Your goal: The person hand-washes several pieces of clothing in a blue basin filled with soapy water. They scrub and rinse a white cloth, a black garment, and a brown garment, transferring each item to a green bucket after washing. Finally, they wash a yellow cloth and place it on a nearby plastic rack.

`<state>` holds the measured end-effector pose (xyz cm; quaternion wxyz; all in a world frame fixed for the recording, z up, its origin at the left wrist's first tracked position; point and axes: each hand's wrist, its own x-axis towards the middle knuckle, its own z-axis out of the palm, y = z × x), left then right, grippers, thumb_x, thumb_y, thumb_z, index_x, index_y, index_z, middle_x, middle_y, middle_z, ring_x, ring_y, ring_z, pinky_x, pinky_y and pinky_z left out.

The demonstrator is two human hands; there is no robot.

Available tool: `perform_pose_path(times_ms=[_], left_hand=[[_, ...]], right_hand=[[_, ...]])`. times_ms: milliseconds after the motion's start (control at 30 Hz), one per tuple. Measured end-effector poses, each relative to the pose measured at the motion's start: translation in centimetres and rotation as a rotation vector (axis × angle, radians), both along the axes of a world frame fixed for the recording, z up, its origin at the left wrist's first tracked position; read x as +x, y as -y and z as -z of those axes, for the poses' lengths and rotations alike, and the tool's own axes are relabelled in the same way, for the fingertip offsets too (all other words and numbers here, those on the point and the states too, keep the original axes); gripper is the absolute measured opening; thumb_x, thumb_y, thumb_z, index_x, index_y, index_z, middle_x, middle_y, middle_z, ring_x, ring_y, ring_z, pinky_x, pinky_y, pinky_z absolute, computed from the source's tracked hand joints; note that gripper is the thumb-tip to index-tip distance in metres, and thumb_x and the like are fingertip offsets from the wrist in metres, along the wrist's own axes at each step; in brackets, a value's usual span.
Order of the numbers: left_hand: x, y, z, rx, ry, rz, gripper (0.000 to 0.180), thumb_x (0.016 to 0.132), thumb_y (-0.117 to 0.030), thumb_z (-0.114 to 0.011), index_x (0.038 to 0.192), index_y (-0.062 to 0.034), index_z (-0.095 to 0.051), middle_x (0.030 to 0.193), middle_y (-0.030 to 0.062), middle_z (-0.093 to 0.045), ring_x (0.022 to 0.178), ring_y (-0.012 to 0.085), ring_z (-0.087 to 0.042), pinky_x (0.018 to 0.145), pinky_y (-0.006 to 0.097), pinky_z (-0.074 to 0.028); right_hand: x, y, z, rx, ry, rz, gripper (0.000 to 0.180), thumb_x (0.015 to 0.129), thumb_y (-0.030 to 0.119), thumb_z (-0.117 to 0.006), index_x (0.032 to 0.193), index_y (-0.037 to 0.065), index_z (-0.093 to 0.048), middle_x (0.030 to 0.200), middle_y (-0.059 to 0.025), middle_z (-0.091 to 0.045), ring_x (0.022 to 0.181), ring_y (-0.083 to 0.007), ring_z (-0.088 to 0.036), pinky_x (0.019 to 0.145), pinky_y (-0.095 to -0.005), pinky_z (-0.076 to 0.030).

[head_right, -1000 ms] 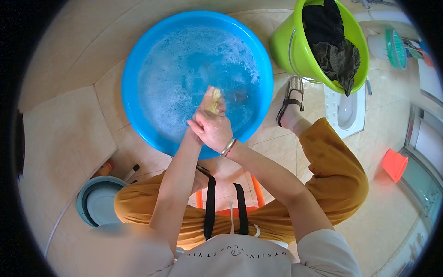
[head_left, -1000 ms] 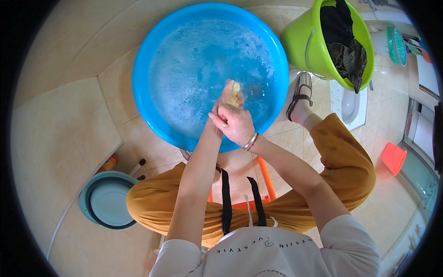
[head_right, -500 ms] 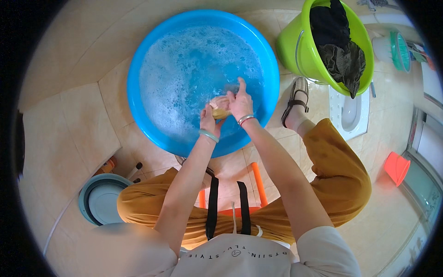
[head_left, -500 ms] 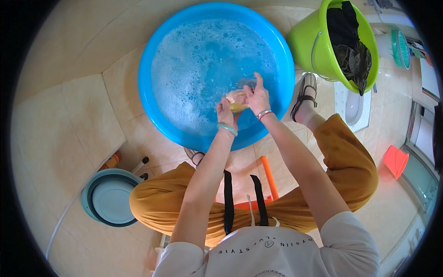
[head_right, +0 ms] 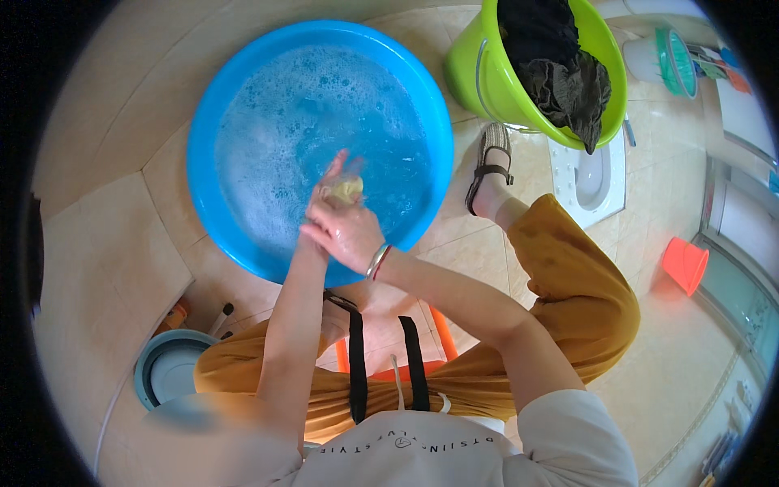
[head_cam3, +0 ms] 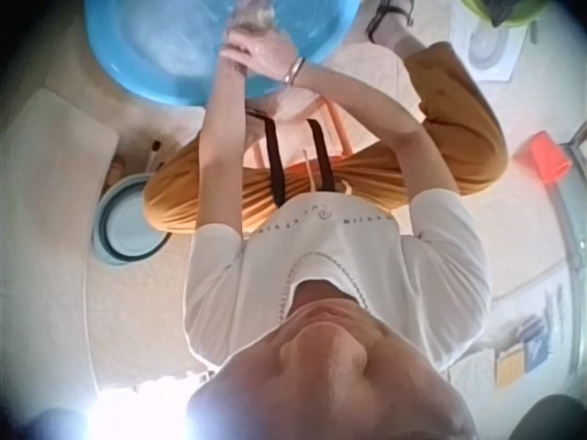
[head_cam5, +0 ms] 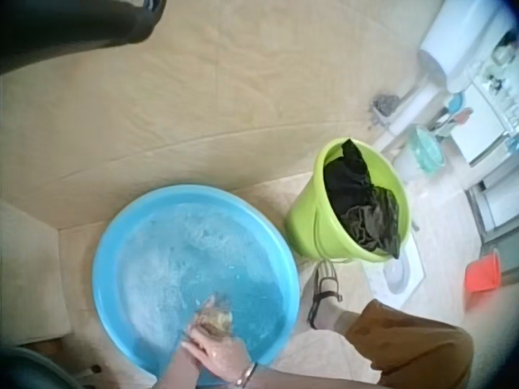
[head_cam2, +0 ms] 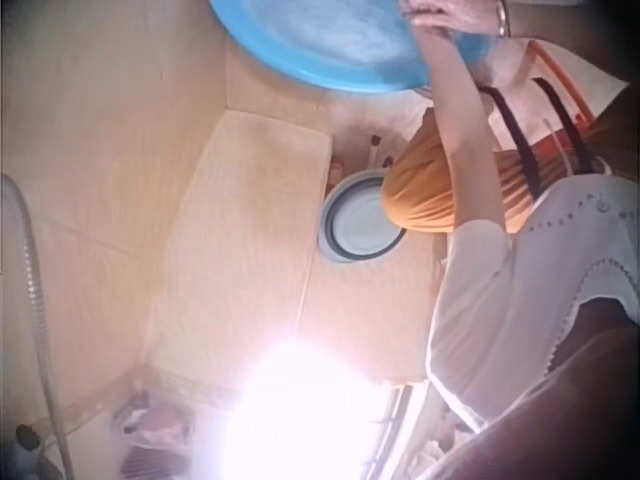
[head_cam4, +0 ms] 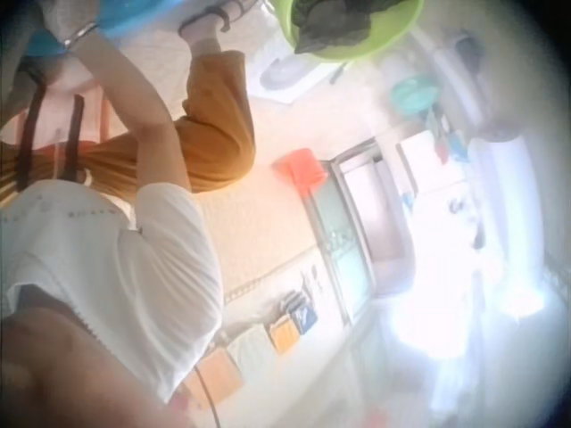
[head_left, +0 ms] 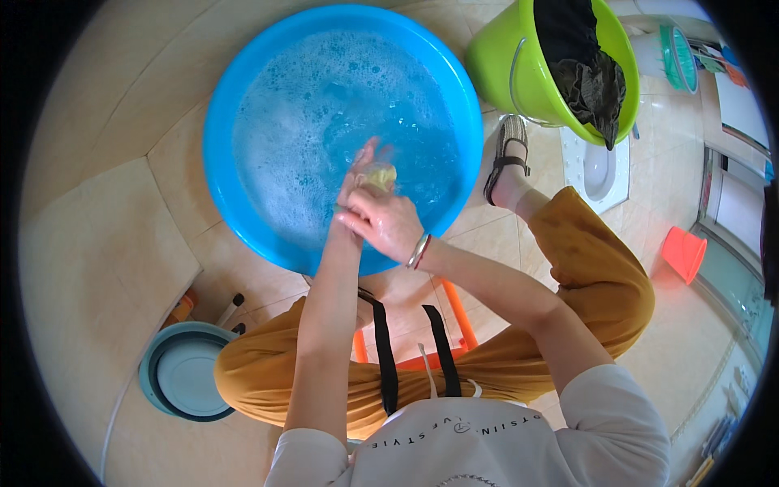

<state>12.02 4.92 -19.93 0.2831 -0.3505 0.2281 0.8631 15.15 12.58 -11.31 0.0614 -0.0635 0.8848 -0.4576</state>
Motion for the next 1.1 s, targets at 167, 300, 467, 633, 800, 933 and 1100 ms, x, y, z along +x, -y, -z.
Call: perform_pose_path(times_ms=[167,300,467,633,800,933,1100], left_hand=[[-0.7,1.2,-2.5,0.115,-0.012,-0.021,0.036,0.09,-0.05,-0.057,0.092,-0.0147,-0.056,0.073,-0.0023,-0.052,0.061,0.0101,-0.049,0.052,0.025,-0.042],[-0.5,2.8,-1.8,-0.117,-0.112,-0.08,0.035,0.098,-0.04,-0.05,0.07,-0.0173,-0.048,0.06,-0.0054,-0.043,0.053,0.0088,-0.044,0.048,0.026,-0.037],[0.0,0.9,-1.8,-0.444,0.1,-0.214,0.041,0.099,-0.036,-0.046,0.063,-0.0185,-0.041,0.058,-0.005,-0.045,0.052,0.0086,-0.044,0.046,0.027,-0.037],[0.9,3.7,2.2,-0.516,-0.088,-0.212,0.035,0.097,-0.04,-0.05,0.088,-0.0074,-0.06,0.087,0.0023,-0.059,0.085,0.0128,-0.055,0.079,0.03,-0.042],[1.8,3.8,3.2,-0.487,0.069,0.007,0.042,0.1,-0.039,-0.045,0.134,-0.0142,-0.047,0.121,0.0016,-0.057,0.112,0.0165,-0.051,0.093,0.04,-0.041],[1.6,4.0,5.2,-0.016,0.083,-0.047,0.045,0.1,-0.037,-0.044,0.139,-0.0153,-0.042,0.129,0.0049,-0.054,0.123,0.0232,-0.046,0.099,0.043,-0.04],[-0.6,4.3,1.4,0.098,-0.017,-0.074,0.041,0.098,-0.031,-0.049,0.134,-0.014,-0.045,0.126,0.0116,-0.053,0.113,0.0257,-0.053,0.093,0.04,-0.046]], right_hand=[[-0.8,1.8,-1.1,0.062,-0.218,0.0,0.024,0.081,0.023,-0.07,0.071,0.01,-0.052,0.068,-0.006,-0.058,0.058,-0.0276,-0.061,0.049,-0.038,-0.049],[-2.3,2.3,0.3,0.005,-0.182,0.059,0.014,0.079,0.015,-0.064,0.07,0.01,-0.055,0.068,-0.0112,-0.06,0.059,-0.0326,-0.06,0.051,-0.0401,-0.049],[-4.6,0.8,7.4,0.02,0.218,0.299,0.031,0.087,0.031,-0.057,0.072,0.004,-0.062,0.066,-0.013,-0.064,0.06,-0.0324,-0.062,0.054,-0.0401,-0.05],[-5.2,-1.9,10.8,-0.58,0.835,0.451,0.041,0.091,0.04,-0.057,0.082,0.0,-0.061,0.064,-0.0077,-0.059,0.056,-0.0157,-0.056,0.054,-0.0334,-0.048],[-3.0,-2.6,15.1,-0.112,0.282,0.132,0.025,0.095,0.026,-0.049,0.101,0.003,-0.057,0.094,-0.0175,-0.064,0.081,-0.0335,-0.061,0.07,-0.0402,-0.05],[-3.4,0.1,12.9,-0.021,0.352,0.139,0.021,0.093,0.019,-0.049,0.107,0.006,-0.056,0.102,-0.0226,-0.061,0.097,-0.039,-0.059,0.079,-0.0471,-0.048],[-2.7,1.2,4.3,0.119,0.282,-0.246,0.02,0.092,0.025,-0.054,0.101,0.007,-0.056,0.098,-0.0167,-0.062,0.082,-0.0361,-0.063,0.069,-0.0479,-0.051]])
